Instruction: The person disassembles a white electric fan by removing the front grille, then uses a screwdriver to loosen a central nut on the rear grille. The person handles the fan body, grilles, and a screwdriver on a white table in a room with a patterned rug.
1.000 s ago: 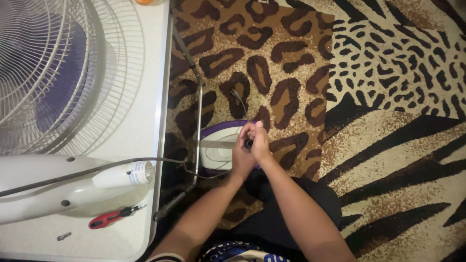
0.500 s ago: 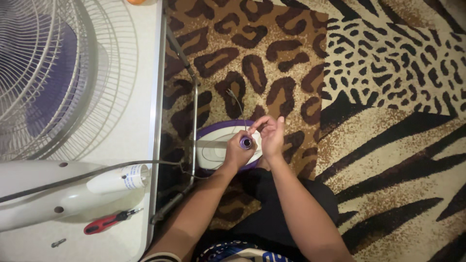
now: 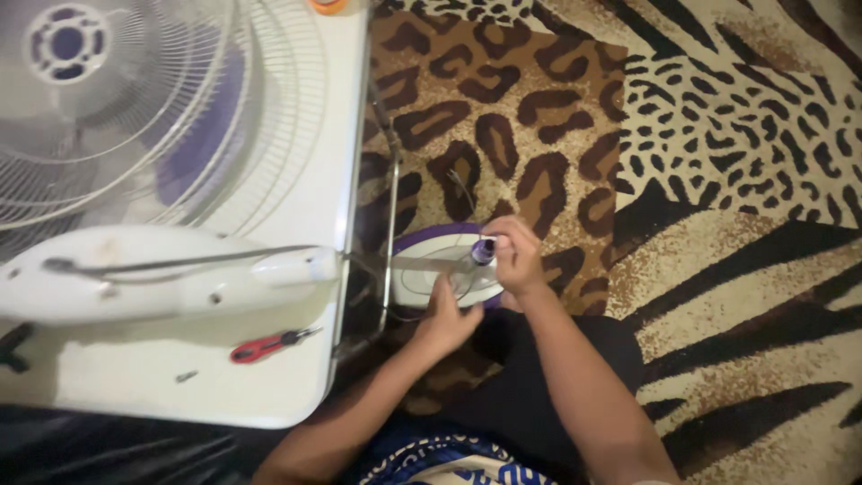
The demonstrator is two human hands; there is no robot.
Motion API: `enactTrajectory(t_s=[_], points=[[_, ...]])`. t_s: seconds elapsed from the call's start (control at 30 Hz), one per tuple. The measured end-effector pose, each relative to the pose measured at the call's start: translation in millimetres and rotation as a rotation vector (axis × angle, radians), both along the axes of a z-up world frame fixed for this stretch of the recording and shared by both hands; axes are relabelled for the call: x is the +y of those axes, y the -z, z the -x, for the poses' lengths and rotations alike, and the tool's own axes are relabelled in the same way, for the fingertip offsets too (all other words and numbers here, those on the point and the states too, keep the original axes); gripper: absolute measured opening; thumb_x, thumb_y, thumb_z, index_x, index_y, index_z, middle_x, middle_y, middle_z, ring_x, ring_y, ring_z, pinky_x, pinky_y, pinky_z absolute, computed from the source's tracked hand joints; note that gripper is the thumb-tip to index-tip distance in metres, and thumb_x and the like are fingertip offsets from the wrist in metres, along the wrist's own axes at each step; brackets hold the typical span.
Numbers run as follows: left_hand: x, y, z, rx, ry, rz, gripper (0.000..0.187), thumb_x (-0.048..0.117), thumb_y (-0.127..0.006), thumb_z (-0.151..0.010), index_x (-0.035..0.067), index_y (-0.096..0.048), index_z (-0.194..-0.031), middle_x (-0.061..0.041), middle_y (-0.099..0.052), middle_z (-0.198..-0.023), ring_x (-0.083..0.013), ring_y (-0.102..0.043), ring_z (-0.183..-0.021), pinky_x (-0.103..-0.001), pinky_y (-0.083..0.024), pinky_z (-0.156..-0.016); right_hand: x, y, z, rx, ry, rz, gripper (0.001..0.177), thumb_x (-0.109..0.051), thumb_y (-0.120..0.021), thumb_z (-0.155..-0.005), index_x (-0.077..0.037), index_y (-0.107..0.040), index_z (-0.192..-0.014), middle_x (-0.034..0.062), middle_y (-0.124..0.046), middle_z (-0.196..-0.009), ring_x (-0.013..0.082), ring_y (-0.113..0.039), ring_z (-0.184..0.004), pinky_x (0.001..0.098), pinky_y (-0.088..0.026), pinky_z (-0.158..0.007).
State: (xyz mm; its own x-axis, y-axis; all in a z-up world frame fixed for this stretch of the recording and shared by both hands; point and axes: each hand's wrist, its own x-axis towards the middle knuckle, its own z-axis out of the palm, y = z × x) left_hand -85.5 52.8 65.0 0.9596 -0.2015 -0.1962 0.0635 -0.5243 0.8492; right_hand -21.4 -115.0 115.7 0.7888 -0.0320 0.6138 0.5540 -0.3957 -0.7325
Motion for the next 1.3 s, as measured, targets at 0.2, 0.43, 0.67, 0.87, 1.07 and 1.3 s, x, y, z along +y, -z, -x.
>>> enactTrajectory(t_s=[0.2,0.43,0.67,0.87,1.07,1.3], points=[[113,-146,87,0.237,0.446,-0.021,0.076,0.039,-0.072,-0.087,0.000,-0.043,-0.145,-0.025,-0.053,-0.144,-0.0353,-0.053,-0.136,-0.040,-0.042,-0.112,16,-40,33,-0.044,0.012,-0.057,0.029,-0.016,-0.048,-0.106,0.004,-0.065,-0.096,0.0173,-0.070,-0.099,0.0295,-0.069,-0.095,0.0366,-0.055,-0.088],[240,-243,96,0.230,0.214,0.177,0.048,0.027,-0.071,-0.092,0.003,-0.061,-0.133,-0.013,-0.077,-0.119,-0.0196,-0.072,-0.104,-0.034,-0.056,-0.088,56,-79,65,0.070,0.018,-0.079,0.021,-0.008,-0.051,-0.106,0.002,-0.068,-0.099,0.0141,-0.071,-0.099,0.0249,-0.070,-0.094,0.0339,-0.055,-0.087],[318,-221,29,-0.182,-0.497,0.972,0.068,0.054,-0.053,-0.102,0.003,-0.039,-0.145,-0.013,-0.057,-0.130,-0.0250,-0.060,-0.111,-0.041,-0.050,-0.090,111,-148,61,0.117,-0.103,0.157,0.030,-0.008,-0.064,-0.098,0.001,-0.063,-0.126,0.0159,-0.069,-0.115,0.0279,-0.068,-0.106,0.0359,-0.053,-0.094],[332,-220,-15,-0.309,-0.645,1.262,0.081,0.066,-0.054,-0.094,0.007,-0.038,-0.148,-0.013,-0.048,-0.147,-0.0286,-0.047,-0.138,-0.049,-0.040,-0.118,144,-188,48,0.134,-0.221,0.255,0.041,-0.014,-0.066,-0.100,-0.001,-0.057,-0.138,0.0181,-0.065,-0.129,0.0327,-0.064,-0.121,0.0386,-0.050,-0.102],[348,-224,-40,-0.325,-0.554,1.493,0.074,0.057,-0.060,-0.095,0.005,-0.039,-0.142,-0.013,-0.052,-0.138,-0.0285,-0.053,-0.134,-0.047,-0.044,-0.120,152,-187,49,0.142,-0.174,0.262,0.040,-0.017,-0.069,-0.100,-0.001,-0.057,-0.135,0.0195,-0.066,-0.124,0.0345,-0.066,-0.116,0.0401,-0.052,-0.098],[347,-215,-58,-0.371,-0.665,1.519,0.057,0.044,-0.068,-0.096,0.006,-0.046,-0.132,-0.006,-0.054,-0.123,-0.0217,-0.057,-0.121,-0.043,-0.051,-0.113,157,-180,48,0.196,-0.183,0.181,0.041,-0.020,-0.072,-0.096,-0.004,-0.058,-0.131,0.0177,-0.069,-0.120,0.0326,-0.069,-0.112,0.0381,-0.054,-0.091]])
